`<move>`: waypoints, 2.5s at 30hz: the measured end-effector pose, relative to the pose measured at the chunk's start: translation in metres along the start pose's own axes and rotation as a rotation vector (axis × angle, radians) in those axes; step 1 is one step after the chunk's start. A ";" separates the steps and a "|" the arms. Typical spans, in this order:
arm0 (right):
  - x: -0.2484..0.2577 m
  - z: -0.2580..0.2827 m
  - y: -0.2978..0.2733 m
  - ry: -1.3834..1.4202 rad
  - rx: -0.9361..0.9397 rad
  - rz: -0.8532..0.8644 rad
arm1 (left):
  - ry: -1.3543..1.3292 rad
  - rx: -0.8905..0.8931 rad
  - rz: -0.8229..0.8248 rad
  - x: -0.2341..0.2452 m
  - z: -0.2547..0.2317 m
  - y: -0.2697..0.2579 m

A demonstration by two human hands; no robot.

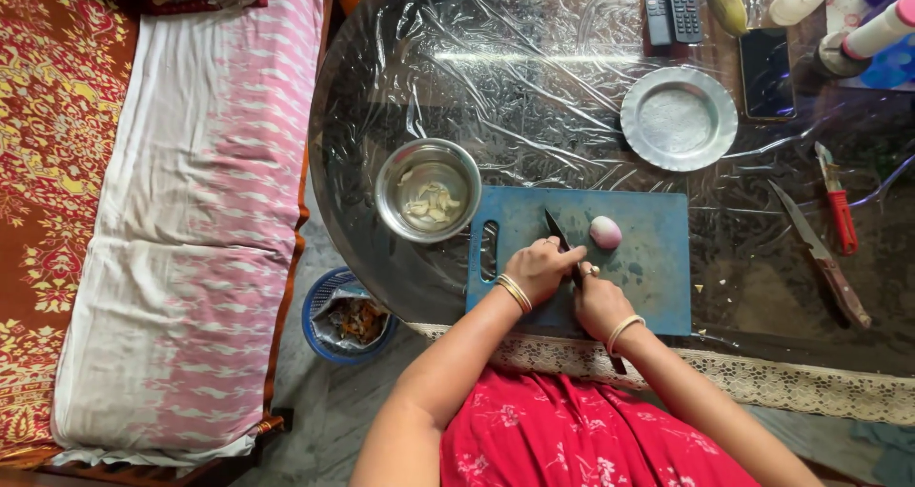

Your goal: Peeling and chopping onions on a cutting board.

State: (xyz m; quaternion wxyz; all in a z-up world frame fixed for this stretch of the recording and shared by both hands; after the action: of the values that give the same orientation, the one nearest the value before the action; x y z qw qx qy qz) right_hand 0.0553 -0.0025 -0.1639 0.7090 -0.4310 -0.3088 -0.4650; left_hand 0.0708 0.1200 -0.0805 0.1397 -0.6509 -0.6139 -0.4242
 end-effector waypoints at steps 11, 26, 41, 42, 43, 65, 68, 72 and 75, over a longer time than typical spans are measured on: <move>-0.040 -0.082 -0.084 -0.018 0.096 -0.008 | 0.061 0.008 -0.051 -0.005 0.001 -0.008; 0.037 0.005 -0.054 -0.046 -0.010 -0.043 | -0.036 -0.030 -0.230 0.013 0.011 -0.025; 0.012 0.014 -0.014 -0.124 -0.062 0.049 | -0.001 -0.088 -0.234 -0.003 0.022 -0.031; 0.007 0.013 -0.011 -0.125 -0.061 0.048 | -0.001 -0.088 -0.236 0.003 0.018 -0.028; 0.004 0.012 -0.009 -0.113 -0.054 0.034 | -0.011 -0.099 -0.213 0.007 0.012 -0.026; 0.014 -0.039 -0.082 -0.057 0.060 -0.128 | -0.012 -0.075 -0.283 0.003 0.019 -0.034; 0.011 -0.013 -0.062 -0.095 0.048 -0.088 | -0.022 -0.071 -0.280 0.008 0.018 -0.031; 0.016 0.005 -0.055 -0.113 0.041 -0.060 | -0.043 -0.066 -0.284 0.011 0.017 -0.030; 0.017 0.010 -0.053 -0.121 0.035 -0.040 | -0.067 -0.060 -0.283 0.012 0.019 -0.030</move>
State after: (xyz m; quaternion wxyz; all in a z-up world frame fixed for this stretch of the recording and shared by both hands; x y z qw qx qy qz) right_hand 0.0121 -0.0104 -0.1274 0.6869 -0.4397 -0.3679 -0.4467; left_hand 0.0486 0.1477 -0.0930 0.0386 -0.5758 -0.6909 -0.4355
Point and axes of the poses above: each hand's wrist, its own y-axis towards the middle knuckle, its own x-axis out of the back of the hand, z = x × y, the point moved 10 cm from there along y, towards the middle knuckle, and after that the axes turned 9 degrees about -z, right-handed, at the moved point
